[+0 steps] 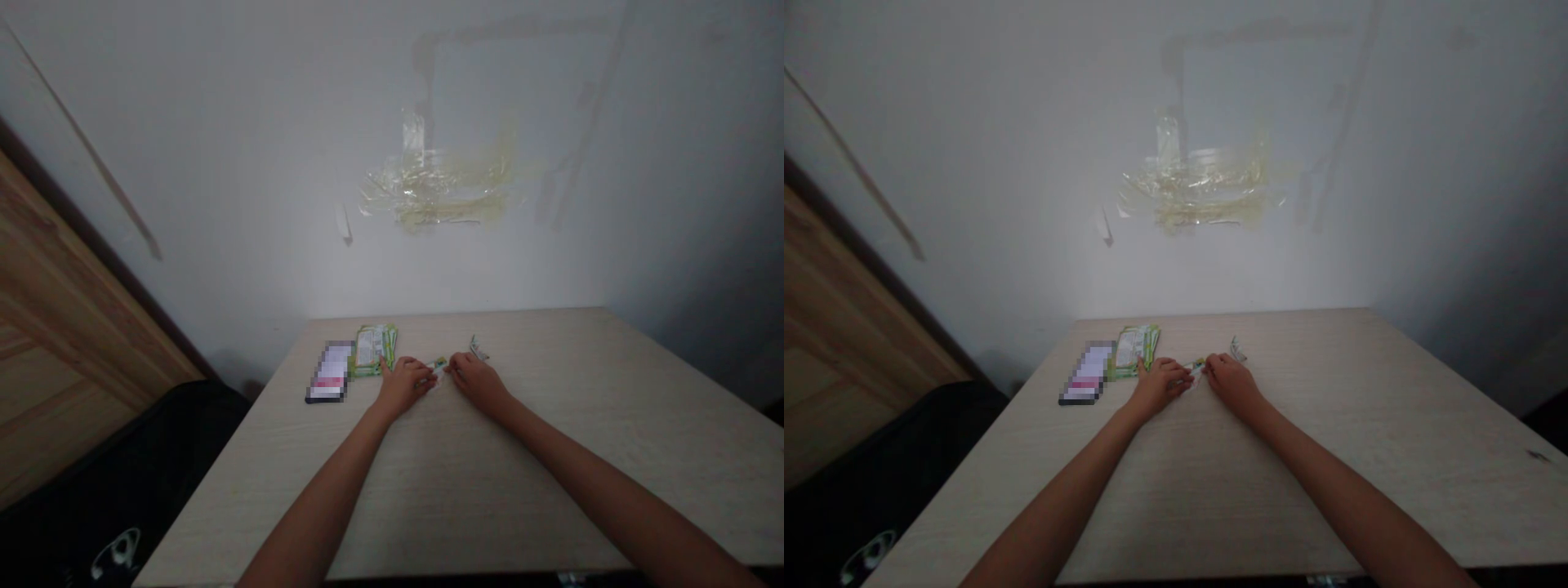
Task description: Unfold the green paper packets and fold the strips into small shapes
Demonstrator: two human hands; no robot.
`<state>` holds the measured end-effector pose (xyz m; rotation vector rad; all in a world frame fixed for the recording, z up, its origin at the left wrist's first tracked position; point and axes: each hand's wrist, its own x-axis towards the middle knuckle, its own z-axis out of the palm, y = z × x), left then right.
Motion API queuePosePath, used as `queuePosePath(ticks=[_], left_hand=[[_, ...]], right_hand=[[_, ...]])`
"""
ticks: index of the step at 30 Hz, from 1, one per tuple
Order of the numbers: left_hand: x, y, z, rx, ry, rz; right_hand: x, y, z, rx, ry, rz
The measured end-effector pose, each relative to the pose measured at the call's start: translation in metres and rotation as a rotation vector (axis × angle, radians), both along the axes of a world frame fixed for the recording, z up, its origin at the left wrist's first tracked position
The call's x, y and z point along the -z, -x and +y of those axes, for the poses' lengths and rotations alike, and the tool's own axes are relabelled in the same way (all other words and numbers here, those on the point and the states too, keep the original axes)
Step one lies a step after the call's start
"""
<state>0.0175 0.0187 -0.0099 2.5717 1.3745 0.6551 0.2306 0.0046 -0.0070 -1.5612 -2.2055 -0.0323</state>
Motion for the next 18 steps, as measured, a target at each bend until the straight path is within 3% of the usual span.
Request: queuePosePath(ticks=[6,18], left_hand=[[-0.0009,0.0002,-0.0002,-0.003,0.025,0.006],[-0.0005,0.0003,-0.0019,-0.011,-0.024,0.026]], right_hand=[[-0.0018,0.0023,0.0038,0.079,0.062,-0.016],[0.0065,0.0041,0.0080,0.115,0.009,-0.020]])
